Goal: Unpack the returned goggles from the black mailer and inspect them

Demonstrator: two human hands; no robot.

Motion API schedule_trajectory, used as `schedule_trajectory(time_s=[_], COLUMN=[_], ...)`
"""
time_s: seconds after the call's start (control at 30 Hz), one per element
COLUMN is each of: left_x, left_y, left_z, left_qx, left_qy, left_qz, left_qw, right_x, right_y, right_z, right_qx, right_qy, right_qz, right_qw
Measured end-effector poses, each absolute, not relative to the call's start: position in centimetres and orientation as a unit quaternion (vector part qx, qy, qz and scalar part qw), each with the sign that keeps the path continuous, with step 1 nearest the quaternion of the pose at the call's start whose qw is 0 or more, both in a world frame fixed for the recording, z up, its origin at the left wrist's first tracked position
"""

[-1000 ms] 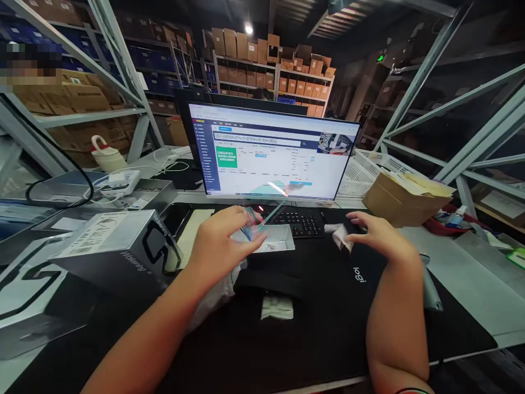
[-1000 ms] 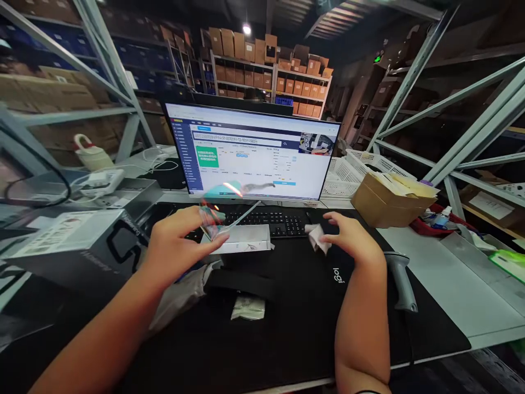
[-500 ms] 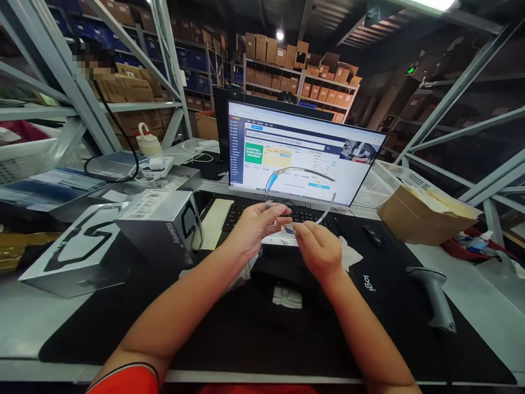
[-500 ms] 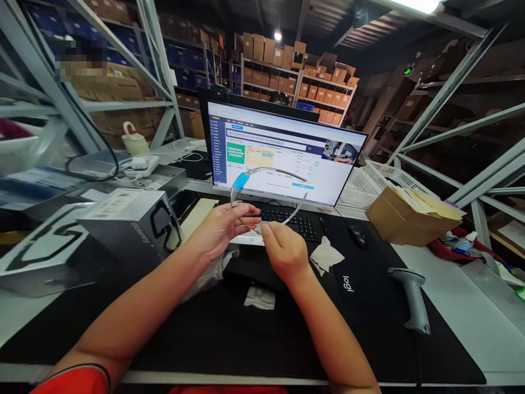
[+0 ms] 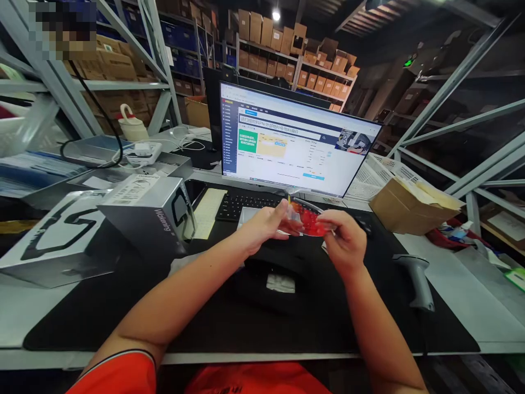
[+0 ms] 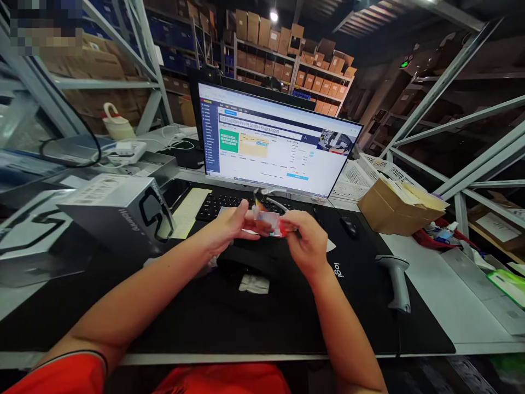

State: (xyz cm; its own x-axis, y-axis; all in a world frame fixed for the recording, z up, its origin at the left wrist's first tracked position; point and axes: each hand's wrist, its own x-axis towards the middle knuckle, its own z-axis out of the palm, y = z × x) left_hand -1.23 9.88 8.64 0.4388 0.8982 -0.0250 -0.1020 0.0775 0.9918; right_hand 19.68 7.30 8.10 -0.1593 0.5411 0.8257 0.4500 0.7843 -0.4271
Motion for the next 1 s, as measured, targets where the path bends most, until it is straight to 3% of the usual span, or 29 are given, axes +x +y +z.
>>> schedule_trajectory(time_s=[0.07, 0.13, 0.2, 0.23, 0.4, 0.6, 0.73, 0.8, 0.87, 1.0], left_x=[-2.0, -2.7, -2.9, -2.8, -1.5, 0.3, 0.4, -1.0, -3.4, -7.7], left_y=[10.1, 10.3, 10.5, 10.5, 9.9, 9.2, 9.6, 9.6, 9.0, 6.5], left_z=[8.7, 8.6, 8.4, 8.2, 7.7, 7.2, 7.1, 7.4, 7.8, 7.3], left_qx=[0.674, 0.767, 0.795, 0.795, 0.796, 0.638, 0.601, 0.632, 0.694, 0.736], left_qy=[0.368, 0.422, 0.47, 0.474, 0.357, 0.273, 0.298, 0.361, 0.447, 0.64], left_qz=[0.311, 0.25, 0.239, 0.244, 0.262, 0.445, 0.458, 0.433, 0.381, 0.147], left_qw=[0.56, 0.414, 0.3, 0.29, 0.412, 0.567, 0.584, 0.532, 0.417, 0.164], right_x=[20.6, 21.7, 22.6, 22.9, 22.7, 22.8, 23.5, 24.1, 24.7, 25.4], right_y=[7.2, 7.4, 7.7, 7.8, 7.5, 6.6, 6.3, 6.3, 6.2, 6.2], right_z=[8.1, 7.9, 7.6, 7.3, 5.5, 4.1, 3.9, 3.7, 3.1, 1.8], right_qx=[-0.374, -0.411, -0.401, -0.385, -0.36, -0.416, -0.387, -0.38, -0.403, -0.438], right_qy=[-0.672, -0.566, -0.48, -0.449, -0.386, -0.51, -0.533, -0.501, -0.449, -0.371], right_qz=[0.103, 0.19, 0.279, 0.322, 0.482, 0.453, 0.452, 0.468, 0.479, 0.46], right_qw=[0.631, 0.689, 0.729, 0.739, 0.699, 0.601, 0.601, 0.621, 0.638, 0.678])
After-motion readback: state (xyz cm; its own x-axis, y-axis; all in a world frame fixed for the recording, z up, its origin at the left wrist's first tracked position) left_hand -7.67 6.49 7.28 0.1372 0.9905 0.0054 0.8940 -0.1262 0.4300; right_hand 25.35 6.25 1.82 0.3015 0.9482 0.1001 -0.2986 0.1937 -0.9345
